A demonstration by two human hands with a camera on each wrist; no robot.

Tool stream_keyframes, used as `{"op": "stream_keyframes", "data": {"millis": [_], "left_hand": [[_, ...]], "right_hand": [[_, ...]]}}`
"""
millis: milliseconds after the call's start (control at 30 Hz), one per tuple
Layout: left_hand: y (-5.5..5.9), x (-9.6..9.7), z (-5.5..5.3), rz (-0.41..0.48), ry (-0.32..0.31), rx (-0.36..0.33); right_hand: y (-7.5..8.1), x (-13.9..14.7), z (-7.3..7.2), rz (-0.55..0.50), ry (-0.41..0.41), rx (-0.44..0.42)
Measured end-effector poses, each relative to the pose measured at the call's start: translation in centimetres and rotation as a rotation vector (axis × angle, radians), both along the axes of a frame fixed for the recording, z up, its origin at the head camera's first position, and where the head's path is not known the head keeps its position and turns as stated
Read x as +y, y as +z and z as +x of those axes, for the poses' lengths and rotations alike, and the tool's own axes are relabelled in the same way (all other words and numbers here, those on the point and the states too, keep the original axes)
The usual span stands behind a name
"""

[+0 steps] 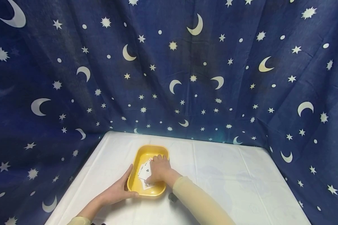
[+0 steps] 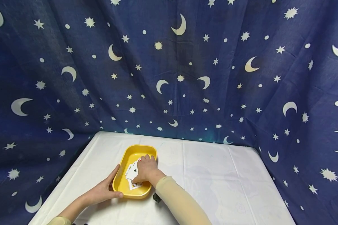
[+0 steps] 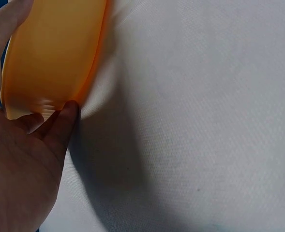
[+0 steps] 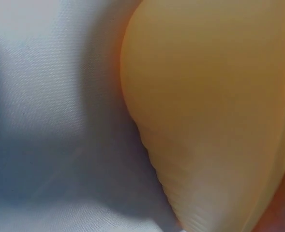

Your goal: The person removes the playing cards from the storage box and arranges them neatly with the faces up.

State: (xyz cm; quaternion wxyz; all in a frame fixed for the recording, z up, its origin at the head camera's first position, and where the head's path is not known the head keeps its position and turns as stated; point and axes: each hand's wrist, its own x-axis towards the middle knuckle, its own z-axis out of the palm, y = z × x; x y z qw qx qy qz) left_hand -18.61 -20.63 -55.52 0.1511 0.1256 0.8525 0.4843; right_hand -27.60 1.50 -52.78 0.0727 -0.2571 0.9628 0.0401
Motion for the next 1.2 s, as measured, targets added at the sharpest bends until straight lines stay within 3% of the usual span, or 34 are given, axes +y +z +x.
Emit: {"op": "stream_keyframes", "data": {"millis": [367, 633, 767, 1200], "left_hand": [[0.1, 0.0, 0.1, -0.003, 0.003, -0.008], [0.1, -0.1, 0.3, 0.011, -0.001, 0.001], [0.3, 0.0, 0.3, 0.02, 0.005, -0.014], [0.0, 0.3, -0.1, -0.013, 0.045, -0.038]], "right_hand": [[-0.2, 0.0, -0.3, -0.018, 0.013, -0.015], [0.2, 1.0, -0.5, -0.127, 0.09, 0.022], [1.0, 1.7, -0.7, -0.189, 0.112, 0.04], [4.6, 6.8, -1.3, -0.366, 0.048, 0.004]]}}
